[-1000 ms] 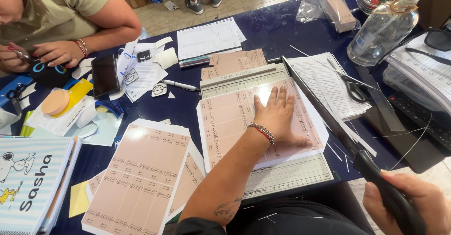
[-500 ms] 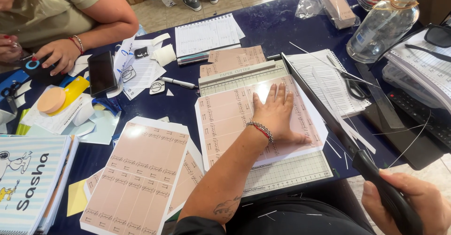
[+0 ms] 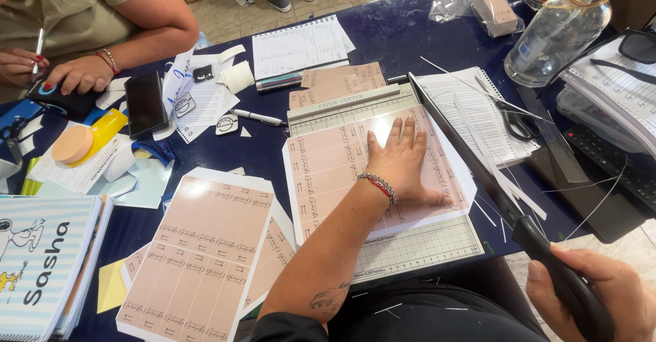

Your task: Cutting printed paper into strips using a manual paper trimmer

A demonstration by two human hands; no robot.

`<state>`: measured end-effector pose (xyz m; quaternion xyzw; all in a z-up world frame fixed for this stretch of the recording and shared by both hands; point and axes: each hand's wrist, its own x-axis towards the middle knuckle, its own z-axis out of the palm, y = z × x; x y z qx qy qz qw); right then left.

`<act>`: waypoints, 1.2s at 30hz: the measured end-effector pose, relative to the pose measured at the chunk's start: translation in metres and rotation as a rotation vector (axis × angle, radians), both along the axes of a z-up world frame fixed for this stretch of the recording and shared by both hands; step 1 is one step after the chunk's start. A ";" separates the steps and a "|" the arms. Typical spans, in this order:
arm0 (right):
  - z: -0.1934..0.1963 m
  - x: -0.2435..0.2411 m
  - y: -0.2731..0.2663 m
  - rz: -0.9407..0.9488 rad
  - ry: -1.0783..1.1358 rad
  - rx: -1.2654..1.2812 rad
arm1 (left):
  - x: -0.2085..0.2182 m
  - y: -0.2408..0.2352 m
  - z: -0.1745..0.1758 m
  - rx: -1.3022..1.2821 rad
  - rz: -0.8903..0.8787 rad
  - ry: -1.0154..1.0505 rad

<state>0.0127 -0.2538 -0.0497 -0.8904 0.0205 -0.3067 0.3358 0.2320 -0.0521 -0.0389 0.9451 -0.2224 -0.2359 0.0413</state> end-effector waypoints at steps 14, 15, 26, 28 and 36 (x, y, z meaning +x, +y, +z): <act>-0.004 0.001 -0.005 0.020 0.011 -0.014 | -0.002 0.001 0.003 0.005 0.005 0.015; -0.005 0.002 -0.006 0.028 0.004 -0.009 | -0.002 0.001 0.004 0.001 0.005 0.012; -0.014 0.002 -0.007 -0.001 -0.007 0.025 | 0.000 0.002 0.003 -0.010 0.003 -0.007; -0.014 0.001 -0.009 0.017 0.005 0.046 | -0.003 0.003 0.006 -0.015 -0.002 0.009; -0.039 0.007 -0.033 0.187 -0.132 -0.040 | -0.006 0.001 0.007 0.007 -0.005 -0.023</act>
